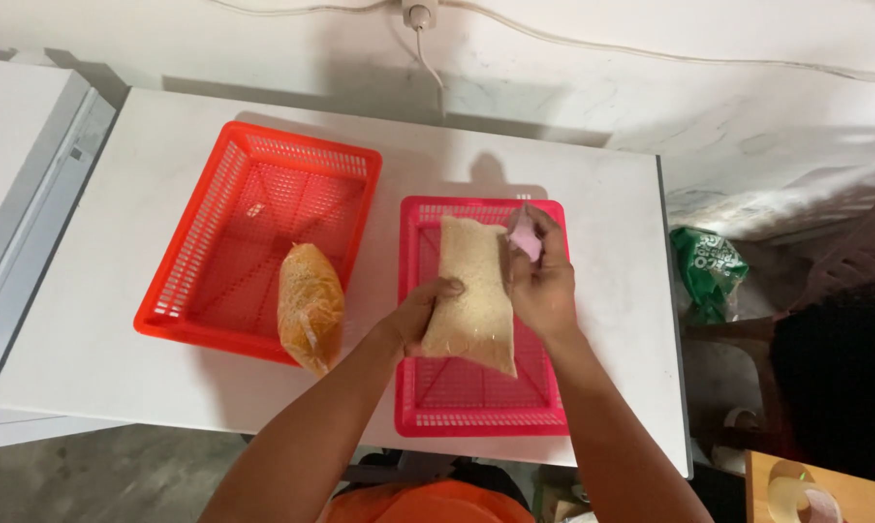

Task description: Cleaning and organizing various packaged products on store shelves using a cloth.

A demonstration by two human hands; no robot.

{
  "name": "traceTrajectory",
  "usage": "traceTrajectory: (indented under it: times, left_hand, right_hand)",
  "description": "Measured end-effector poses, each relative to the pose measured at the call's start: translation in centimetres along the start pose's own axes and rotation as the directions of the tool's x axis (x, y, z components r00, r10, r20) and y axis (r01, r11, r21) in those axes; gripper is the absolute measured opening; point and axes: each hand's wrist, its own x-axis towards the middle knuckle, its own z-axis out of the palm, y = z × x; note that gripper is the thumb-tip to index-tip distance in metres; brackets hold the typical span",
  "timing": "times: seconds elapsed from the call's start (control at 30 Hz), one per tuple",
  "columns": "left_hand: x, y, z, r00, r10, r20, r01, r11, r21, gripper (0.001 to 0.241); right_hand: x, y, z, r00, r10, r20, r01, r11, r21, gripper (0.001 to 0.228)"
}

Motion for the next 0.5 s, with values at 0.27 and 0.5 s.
traceTrajectory:
  times: [0.27,0.5]
  left_hand:
    - [-1.2,1.1,2.5,0.988,0.113,-0.100,-0.107,0.992,0.069,0.076]
    - [-0.4,1.2,0.8,0.988,0.079,-0.131,-0.046,0.970,0.240,0.063]
  right_hand:
    - [-6.2,-0.4,3.5,0.646,-0.559,0.520,0.763,0.456,-0.458,0.032]
    - [-1.8,-0.2,1.7,0.778,-0.623,0.084,0.610,0.716,-0.340,0.050]
